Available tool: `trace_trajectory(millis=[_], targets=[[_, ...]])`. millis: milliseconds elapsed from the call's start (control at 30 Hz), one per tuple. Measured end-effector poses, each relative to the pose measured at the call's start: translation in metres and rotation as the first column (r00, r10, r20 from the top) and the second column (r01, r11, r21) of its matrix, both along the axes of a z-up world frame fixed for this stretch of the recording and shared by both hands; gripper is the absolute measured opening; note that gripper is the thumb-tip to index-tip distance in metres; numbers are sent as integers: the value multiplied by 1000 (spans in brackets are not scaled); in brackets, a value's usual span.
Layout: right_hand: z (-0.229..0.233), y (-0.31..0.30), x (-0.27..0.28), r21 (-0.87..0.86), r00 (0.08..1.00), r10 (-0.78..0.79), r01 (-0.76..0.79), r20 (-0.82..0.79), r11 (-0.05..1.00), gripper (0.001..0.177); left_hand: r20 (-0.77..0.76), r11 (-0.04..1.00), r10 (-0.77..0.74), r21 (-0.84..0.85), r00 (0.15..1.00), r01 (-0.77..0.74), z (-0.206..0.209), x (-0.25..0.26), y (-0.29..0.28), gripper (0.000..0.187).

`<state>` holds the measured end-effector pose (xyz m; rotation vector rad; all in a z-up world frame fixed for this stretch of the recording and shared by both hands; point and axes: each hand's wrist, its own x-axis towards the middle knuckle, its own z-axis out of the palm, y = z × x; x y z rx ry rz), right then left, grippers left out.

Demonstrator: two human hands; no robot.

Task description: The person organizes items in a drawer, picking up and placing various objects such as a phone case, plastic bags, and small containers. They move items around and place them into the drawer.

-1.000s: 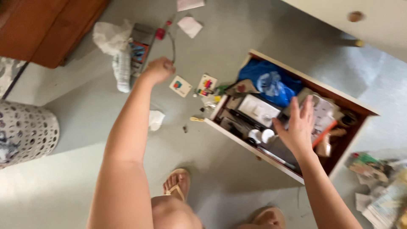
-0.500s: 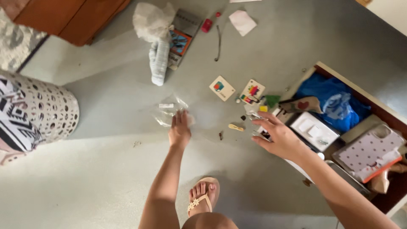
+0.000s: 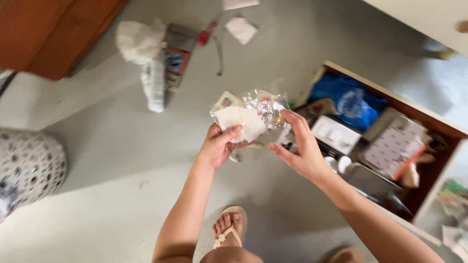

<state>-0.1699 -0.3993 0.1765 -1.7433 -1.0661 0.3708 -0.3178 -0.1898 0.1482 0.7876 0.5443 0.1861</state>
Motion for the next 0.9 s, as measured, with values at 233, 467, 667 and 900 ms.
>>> trace_trajectory(millis=[233,467,667,900], targets=[[-13,-50,13,198,414,145,87,-898,976,79,-30,952,-258,165,966,260,7,41,-70,47],[-24,-120,88,125,560,-100,350,-823,928,75,44,926,-371,-51,927,373,41,125,-115,47],[-34,-202,136,60,505,-177,419,-845,906,63,-59,826,-563,8,825,564,28,208,-152,38],[-20,-256,151,-438,834,-273,41,-480,898,56,-284,270,-835,533,470,802,-13,253,-168,38]])
